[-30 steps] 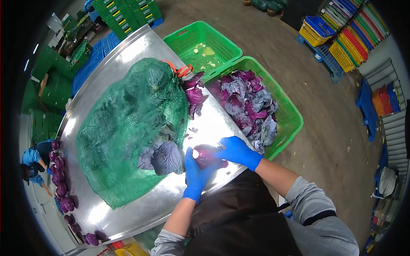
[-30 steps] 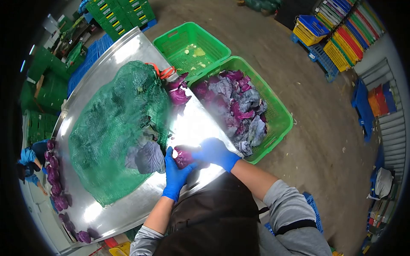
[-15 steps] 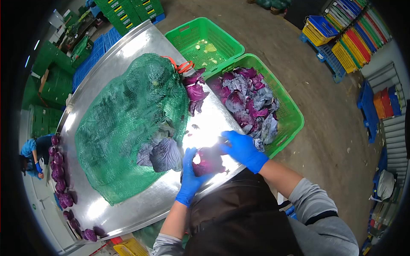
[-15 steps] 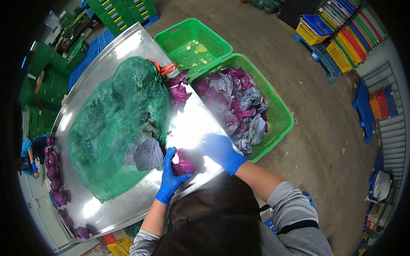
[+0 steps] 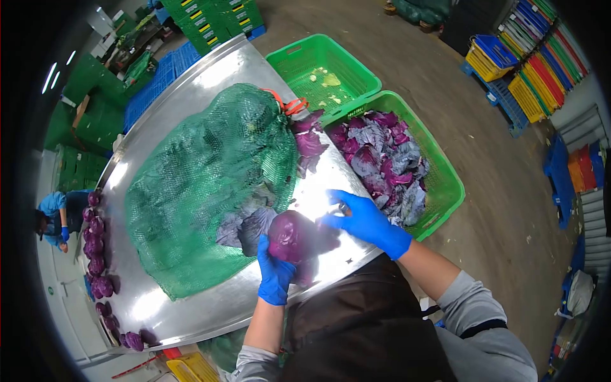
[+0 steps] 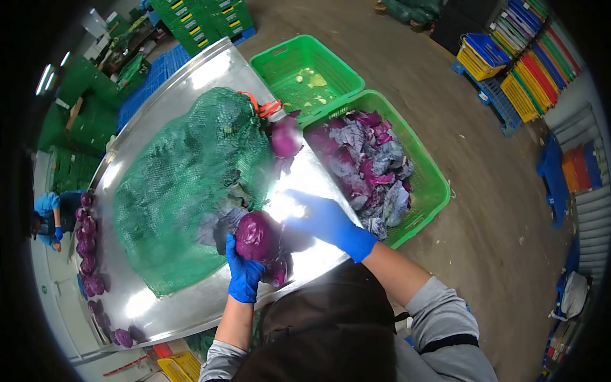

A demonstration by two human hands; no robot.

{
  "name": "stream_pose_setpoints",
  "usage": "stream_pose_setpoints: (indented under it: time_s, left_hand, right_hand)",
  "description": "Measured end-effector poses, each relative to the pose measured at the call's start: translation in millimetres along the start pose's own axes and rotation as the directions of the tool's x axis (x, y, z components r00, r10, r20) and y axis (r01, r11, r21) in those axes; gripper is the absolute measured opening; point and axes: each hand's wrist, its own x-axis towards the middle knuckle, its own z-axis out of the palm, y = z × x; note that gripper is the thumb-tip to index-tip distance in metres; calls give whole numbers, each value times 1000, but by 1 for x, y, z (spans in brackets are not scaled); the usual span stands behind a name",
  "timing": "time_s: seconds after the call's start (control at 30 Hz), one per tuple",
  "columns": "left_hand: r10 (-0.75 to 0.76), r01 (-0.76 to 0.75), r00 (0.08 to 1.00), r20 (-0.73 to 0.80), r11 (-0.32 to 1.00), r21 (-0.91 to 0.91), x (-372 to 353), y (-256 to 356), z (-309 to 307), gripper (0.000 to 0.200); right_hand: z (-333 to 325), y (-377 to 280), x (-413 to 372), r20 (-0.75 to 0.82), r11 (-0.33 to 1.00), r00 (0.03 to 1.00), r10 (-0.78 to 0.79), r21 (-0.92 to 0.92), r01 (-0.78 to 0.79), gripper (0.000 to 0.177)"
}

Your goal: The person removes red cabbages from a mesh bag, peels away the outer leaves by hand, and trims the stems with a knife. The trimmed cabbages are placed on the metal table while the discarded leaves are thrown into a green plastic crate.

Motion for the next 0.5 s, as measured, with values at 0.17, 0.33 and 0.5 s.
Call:
stream_pose_setpoints:
  time_s: [0.17,0.33,0.5]
  left_hand:
    - [-104,105,995,11,982,-158,-8,2,16,67]
    - [339,-339,916,214,368,866,-7,-7,-29,60]
    - [281,-273,950,140,520,809,-19,12,-12,47]
  right_hand:
    - [1,-21,2,250,997,966,69,0,-71,35]
    - [-41,19,22,161,859,981,111,-512,-14,35]
    - [29,-48,9,63,967,993,-97,-228,109,41]
